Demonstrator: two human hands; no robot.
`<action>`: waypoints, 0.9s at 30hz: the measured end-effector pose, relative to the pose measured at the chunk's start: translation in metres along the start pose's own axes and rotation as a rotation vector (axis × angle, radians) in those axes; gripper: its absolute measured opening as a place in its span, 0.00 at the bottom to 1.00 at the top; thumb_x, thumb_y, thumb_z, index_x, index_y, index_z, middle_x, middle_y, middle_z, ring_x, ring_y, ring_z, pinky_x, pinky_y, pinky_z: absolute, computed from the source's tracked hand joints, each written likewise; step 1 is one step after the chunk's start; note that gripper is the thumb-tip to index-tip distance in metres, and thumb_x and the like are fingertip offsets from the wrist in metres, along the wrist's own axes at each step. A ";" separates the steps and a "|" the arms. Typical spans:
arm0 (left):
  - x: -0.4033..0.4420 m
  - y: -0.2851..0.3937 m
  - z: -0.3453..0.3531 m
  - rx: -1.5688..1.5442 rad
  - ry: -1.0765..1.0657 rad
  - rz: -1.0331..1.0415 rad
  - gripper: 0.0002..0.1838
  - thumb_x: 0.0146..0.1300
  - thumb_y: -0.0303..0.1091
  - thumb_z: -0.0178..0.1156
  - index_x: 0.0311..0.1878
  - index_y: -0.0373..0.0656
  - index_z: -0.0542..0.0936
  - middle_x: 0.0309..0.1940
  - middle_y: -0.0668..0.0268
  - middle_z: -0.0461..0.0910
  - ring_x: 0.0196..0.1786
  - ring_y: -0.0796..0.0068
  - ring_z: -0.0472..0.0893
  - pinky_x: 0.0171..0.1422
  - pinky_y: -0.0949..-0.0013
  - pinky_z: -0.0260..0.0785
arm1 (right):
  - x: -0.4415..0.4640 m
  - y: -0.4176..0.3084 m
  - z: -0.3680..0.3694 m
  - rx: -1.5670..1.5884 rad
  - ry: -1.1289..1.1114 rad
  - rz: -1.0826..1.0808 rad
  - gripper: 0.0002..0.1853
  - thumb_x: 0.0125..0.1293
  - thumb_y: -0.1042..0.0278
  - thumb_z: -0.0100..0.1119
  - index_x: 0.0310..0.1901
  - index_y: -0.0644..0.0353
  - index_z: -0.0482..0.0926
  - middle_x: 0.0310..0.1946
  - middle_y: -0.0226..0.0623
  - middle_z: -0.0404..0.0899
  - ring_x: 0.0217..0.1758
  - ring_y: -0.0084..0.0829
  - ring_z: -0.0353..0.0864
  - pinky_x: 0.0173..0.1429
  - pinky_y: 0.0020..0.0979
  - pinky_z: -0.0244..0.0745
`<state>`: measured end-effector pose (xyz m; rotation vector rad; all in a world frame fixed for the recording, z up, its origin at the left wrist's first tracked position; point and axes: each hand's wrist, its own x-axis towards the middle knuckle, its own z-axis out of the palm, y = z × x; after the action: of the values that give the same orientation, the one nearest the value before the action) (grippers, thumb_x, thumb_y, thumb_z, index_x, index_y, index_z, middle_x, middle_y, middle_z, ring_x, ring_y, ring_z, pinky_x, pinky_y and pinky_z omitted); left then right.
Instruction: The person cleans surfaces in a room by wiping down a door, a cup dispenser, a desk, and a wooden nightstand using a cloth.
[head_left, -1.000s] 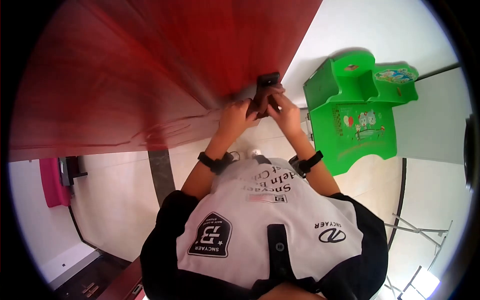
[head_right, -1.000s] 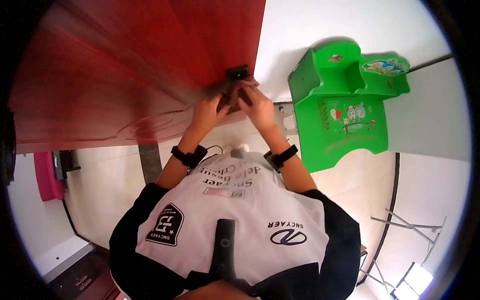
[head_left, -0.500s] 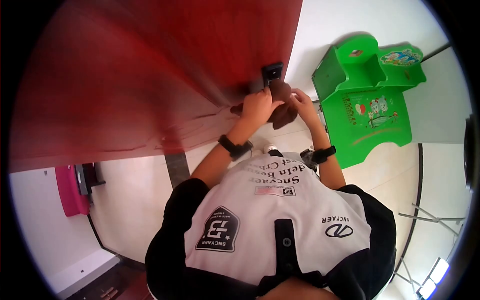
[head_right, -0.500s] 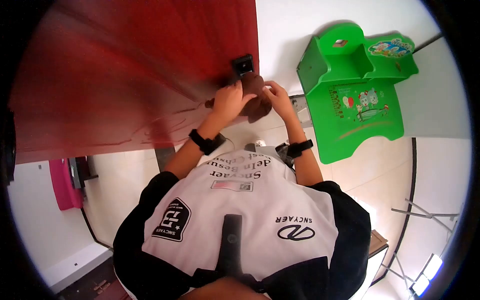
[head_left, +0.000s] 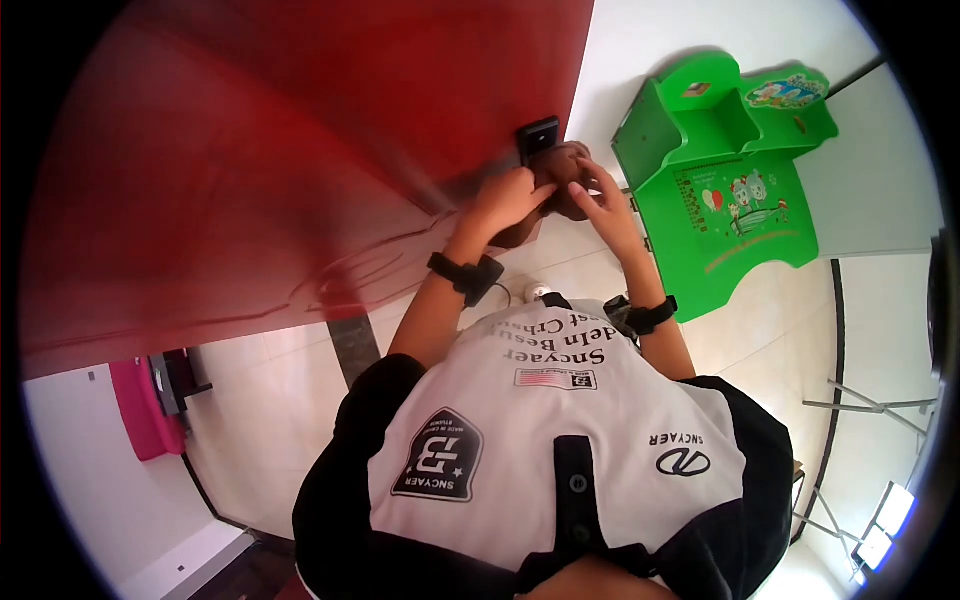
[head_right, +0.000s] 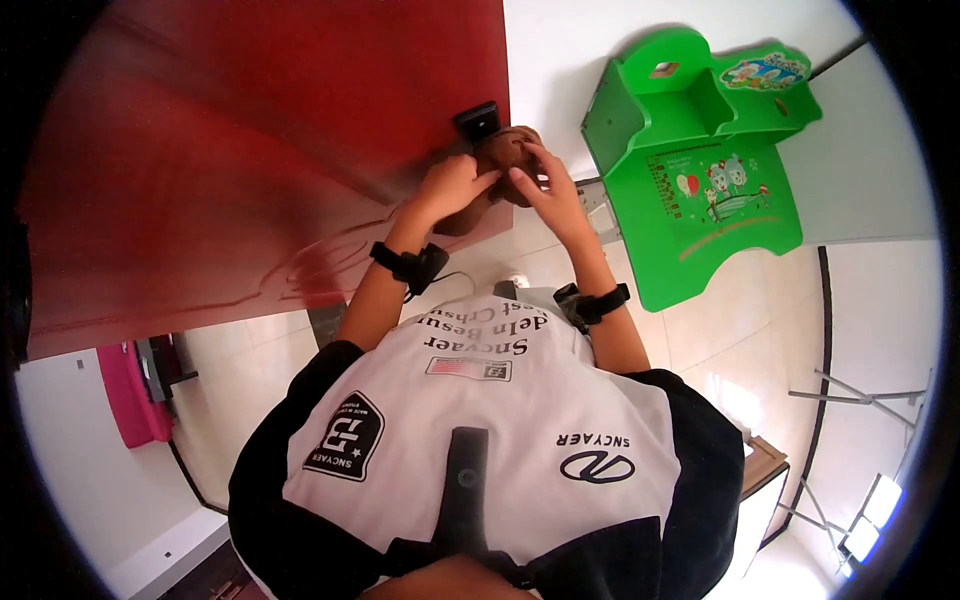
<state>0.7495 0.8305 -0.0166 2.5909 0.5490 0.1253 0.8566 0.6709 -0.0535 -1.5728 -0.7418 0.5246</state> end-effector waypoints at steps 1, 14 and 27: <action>0.007 -0.008 -0.002 -0.194 -0.173 -0.026 0.23 0.62 0.48 0.58 0.32 0.30 0.79 0.23 0.49 0.80 0.28 0.56 0.82 0.35 0.60 0.73 | -0.003 -0.009 0.009 -0.002 -0.034 -0.024 0.28 0.63 0.59 0.63 0.61 0.63 0.69 0.58 0.43 0.71 0.57 0.31 0.74 0.52 0.30 0.74; 0.005 -0.041 -0.013 -0.988 -0.622 -0.166 0.30 0.64 0.50 0.60 0.59 0.34 0.72 0.53 0.60 0.76 0.56 0.75 0.72 0.62 0.76 0.60 | 0.027 -0.035 0.046 -0.655 0.036 -0.007 0.23 0.59 0.54 0.63 0.48 0.59 0.67 0.36 0.51 0.80 0.38 0.55 0.79 0.41 0.44 0.75; -0.013 -0.012 0.001 -0.159 -0.097 -0.009 0.25 0.61 0.50 0.59 0.46 0.34 0.77 0.33 0.45 0.80 0.37 0.51 0.81 0.42 0.60 0.72 | 0.040 0.006 0.025 0.376 -0.099 0.180 0.08 0.64 0.67 0.59 0.36 0.60 0.71 0.32 0.29 0.74 0.38 0.24 0.72 0.44 0.27 0.69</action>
<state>0.7330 0.8344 -0.0232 2.4253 0.4953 0.0387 0.8675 0.7174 -0.0591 -1.2738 -0.5390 0.8290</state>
